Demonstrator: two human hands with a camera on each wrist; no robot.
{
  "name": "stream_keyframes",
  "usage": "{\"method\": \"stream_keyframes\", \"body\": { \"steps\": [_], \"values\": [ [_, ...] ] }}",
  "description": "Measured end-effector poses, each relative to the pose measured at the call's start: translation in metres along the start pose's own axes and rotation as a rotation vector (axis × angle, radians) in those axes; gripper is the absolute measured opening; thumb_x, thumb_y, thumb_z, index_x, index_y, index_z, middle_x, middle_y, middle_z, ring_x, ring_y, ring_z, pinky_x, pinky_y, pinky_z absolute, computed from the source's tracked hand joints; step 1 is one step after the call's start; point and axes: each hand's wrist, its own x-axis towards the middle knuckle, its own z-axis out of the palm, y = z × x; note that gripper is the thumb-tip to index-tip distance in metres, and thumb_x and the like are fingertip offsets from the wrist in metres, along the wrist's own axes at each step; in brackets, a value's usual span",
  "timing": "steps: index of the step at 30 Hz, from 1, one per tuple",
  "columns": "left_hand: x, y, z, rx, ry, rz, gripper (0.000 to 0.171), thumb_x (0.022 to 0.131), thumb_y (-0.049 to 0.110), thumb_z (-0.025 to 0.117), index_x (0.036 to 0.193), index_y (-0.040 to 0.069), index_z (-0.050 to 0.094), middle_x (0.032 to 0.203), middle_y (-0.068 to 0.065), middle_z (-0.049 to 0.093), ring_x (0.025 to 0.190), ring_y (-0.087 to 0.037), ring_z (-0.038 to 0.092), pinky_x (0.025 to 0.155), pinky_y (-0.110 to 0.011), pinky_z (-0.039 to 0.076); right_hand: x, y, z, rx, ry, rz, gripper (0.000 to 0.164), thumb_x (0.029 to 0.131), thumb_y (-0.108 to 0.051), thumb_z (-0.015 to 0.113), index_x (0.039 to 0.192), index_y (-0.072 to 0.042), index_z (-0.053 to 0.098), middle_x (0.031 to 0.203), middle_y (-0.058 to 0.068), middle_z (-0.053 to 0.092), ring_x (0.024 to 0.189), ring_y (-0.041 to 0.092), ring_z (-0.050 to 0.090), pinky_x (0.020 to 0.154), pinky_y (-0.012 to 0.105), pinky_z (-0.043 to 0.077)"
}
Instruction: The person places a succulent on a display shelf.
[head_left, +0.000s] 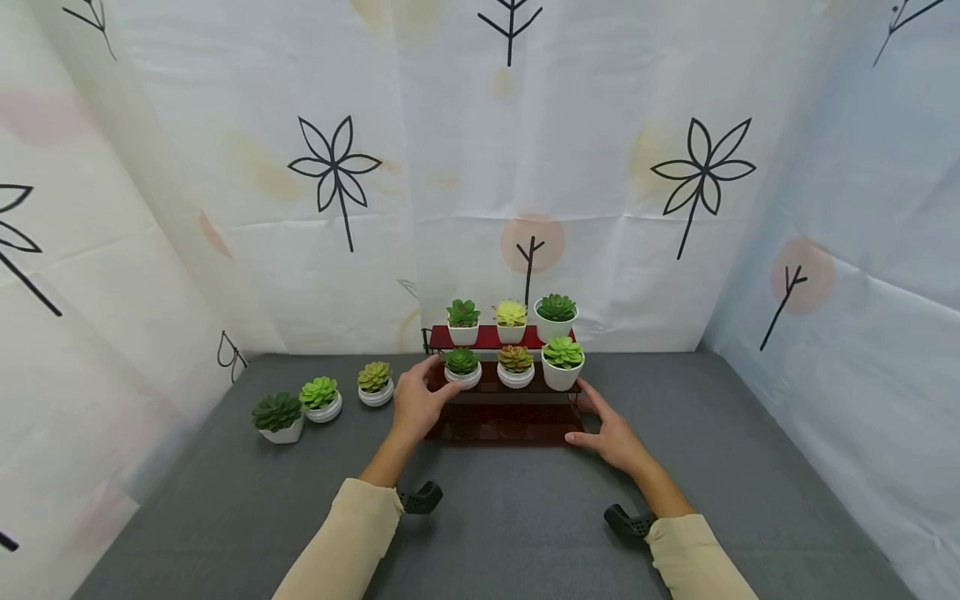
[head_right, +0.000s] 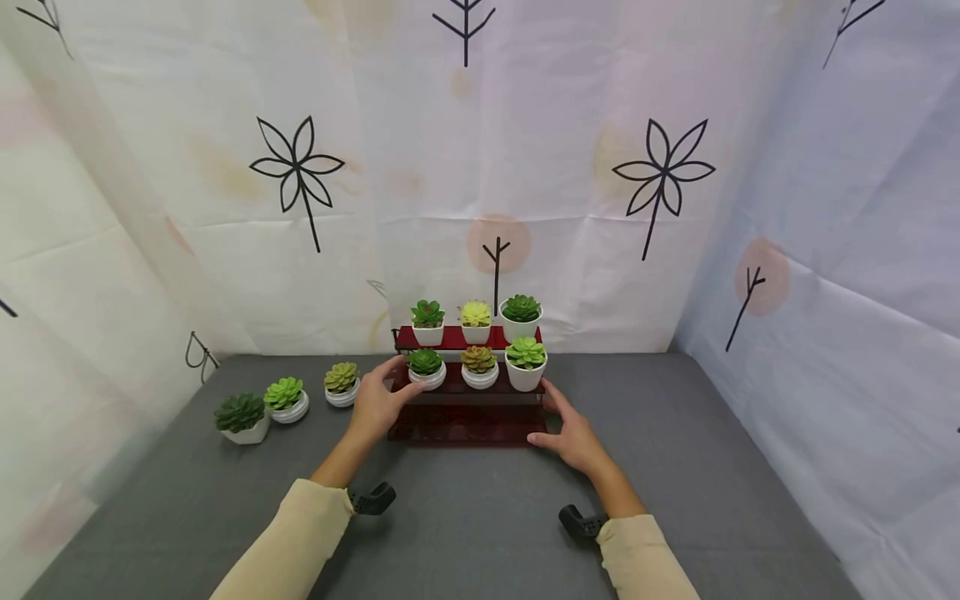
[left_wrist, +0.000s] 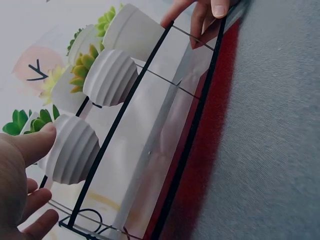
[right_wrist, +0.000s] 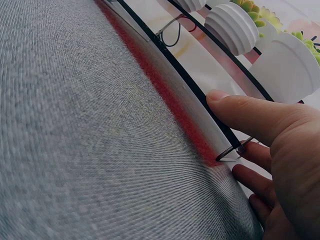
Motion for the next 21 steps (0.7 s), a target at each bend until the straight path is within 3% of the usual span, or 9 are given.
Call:
{"method": "stream_keyframes", "body": {
  "steps": [11, 21],
  "values": [
    [-0.019, -0.006, -0.023, -0.156, 0.102, 0.033, 0.050, 0.084, 0.019, 0.078, 0.129, 0.003, 0.062, 0.124, -0.015, 0.061, 0.113, -0.036, 0.054, 0.089, -0.055, 0.044, 0.000, -0.001, -0.001, -0.012, -0.003, 0.012, 0.091, 0.082, -0.019, 0.080, 0.155, -0.014, 0.026, 0.137, 0.023, 0.052, 0.129, 0.041, 0.043, 0.100, 0.065, 0.032],
    [-0.023, -0.027, -0.052, -0.109, 0.249, 0.171, 0.044, 0.079, 0.008, 0.081, 0.119, 0.000, 0.067, 0.109, -0.020, 0.064, 0.100, -0.039, 0.057, 0.086, -0.054, 0.045, 0.001, -0.003, -0.002, -0.011, -0.003, 0.016, 0.091, 0.082, -0.018, 0.080, 0.155, -0.012, 0.026, 0.137, 0.023, 0.052, 0.129, 0.042, 0.043, 0.100, 0.066, 0.031]
  ]
}}
